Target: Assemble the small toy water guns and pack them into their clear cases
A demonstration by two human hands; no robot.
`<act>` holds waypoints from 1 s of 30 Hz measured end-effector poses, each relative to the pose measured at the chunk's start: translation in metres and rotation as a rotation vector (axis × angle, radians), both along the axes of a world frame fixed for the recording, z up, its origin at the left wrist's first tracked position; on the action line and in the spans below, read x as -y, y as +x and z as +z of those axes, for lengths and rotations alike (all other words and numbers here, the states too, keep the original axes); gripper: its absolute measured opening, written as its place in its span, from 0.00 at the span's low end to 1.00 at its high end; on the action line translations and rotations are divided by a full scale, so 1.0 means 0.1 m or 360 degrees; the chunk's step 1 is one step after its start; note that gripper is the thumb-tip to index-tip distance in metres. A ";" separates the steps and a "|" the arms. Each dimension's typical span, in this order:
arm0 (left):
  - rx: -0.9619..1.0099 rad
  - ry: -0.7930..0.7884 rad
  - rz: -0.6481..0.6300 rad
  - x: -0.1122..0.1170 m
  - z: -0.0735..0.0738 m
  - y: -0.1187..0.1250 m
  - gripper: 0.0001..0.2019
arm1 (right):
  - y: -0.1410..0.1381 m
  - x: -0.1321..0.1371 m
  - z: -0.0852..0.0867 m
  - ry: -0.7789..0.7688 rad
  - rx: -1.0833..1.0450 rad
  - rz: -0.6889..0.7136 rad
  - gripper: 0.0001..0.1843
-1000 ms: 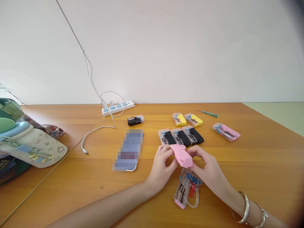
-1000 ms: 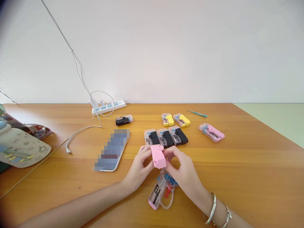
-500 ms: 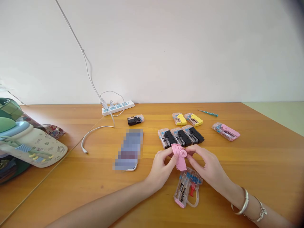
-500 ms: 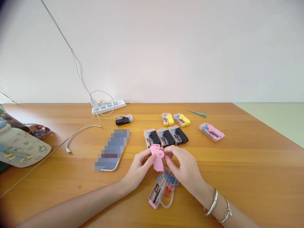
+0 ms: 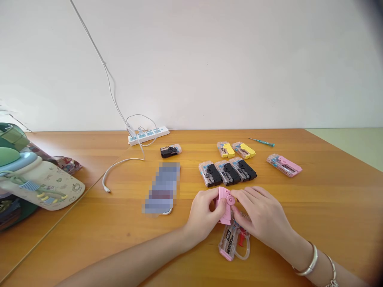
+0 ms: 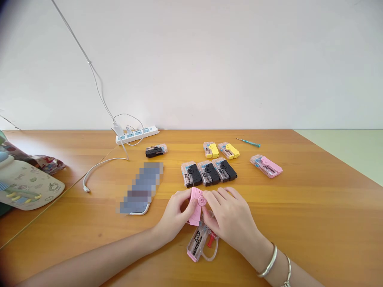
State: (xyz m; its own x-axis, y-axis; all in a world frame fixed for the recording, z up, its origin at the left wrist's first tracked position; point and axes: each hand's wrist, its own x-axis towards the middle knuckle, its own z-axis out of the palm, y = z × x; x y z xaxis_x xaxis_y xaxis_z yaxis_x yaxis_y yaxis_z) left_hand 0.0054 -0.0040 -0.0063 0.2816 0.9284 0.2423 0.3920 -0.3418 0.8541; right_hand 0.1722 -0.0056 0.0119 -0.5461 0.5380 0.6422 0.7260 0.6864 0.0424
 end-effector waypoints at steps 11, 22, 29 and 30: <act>-0.0094 -0.0122 -0.0020 0.00 -0.04 -0.01 0.13 | -0.06 0.03 -0.07 0.0294 0.0250 -0.0105 0.14; -0.0076 -0.0316 0.0029 -0.01 -0.04 -0.01 0.14 | -0.11 0.00 -0.10 0.0356 0.0398 -0.0148 0.16; -0.0108 -0.0295 0.0039 -0.01 -0.02 0.00 0.15 | -0.10 -0.04 -0.08 0.0308 0.0273 -0.0165 0.18; -0.0100 -0.0296 0.0042 0.00 -0.02 0.00 0.16 | -0.10 -0.05 -0.07 0.0293 0.0220 -0.0164 0.19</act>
State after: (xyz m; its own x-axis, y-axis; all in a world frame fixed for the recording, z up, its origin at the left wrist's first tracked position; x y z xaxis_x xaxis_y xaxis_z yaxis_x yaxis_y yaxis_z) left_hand 0.0055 -0.0036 -0.0080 0.2658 0.9628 0.0487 0.4535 -0.1695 0.8750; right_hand 0.1623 -0.0003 0.0053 -0.5841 0.4762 0.6573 0.7702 0.5807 0.2636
